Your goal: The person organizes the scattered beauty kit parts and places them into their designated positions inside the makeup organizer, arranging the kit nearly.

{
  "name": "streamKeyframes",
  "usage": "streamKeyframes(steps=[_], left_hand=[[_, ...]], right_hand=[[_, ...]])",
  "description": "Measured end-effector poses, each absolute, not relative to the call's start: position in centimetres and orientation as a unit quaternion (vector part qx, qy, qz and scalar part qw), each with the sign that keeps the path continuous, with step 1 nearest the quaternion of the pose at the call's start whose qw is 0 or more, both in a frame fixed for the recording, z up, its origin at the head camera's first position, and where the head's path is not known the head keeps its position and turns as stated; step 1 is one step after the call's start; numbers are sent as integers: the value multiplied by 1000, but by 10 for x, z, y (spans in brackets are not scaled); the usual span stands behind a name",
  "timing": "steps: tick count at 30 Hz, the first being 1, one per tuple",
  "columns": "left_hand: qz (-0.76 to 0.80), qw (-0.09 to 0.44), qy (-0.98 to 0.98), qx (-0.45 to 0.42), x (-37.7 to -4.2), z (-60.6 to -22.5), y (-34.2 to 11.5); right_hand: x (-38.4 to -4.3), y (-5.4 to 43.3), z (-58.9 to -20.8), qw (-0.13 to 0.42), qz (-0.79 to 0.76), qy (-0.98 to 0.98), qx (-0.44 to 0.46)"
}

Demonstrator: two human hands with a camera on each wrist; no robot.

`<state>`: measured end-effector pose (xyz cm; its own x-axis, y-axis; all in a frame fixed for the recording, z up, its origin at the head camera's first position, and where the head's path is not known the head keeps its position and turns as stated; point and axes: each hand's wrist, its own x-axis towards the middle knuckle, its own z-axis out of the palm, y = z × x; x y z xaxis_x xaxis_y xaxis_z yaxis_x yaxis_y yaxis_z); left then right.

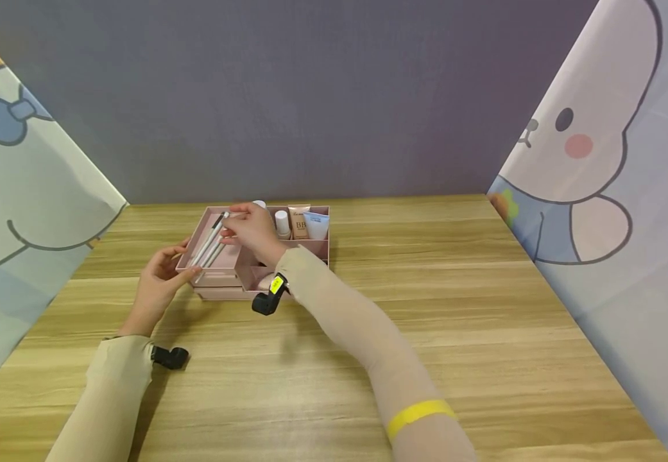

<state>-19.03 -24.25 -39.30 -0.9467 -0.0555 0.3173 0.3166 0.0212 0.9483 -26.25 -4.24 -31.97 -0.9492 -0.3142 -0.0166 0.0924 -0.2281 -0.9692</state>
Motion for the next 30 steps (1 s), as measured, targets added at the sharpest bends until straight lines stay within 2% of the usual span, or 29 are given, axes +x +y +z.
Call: streamKeyframes(steps=[9,30], left_hand=[[-694,138,-701,-93,-188,-392,-242],[-704,134,-690,-100,-188,-392,-243]], right_hand=[[-251,-9,-319,161,-788,581,-125],[-235,63,-332,168,-745,625,-163]])
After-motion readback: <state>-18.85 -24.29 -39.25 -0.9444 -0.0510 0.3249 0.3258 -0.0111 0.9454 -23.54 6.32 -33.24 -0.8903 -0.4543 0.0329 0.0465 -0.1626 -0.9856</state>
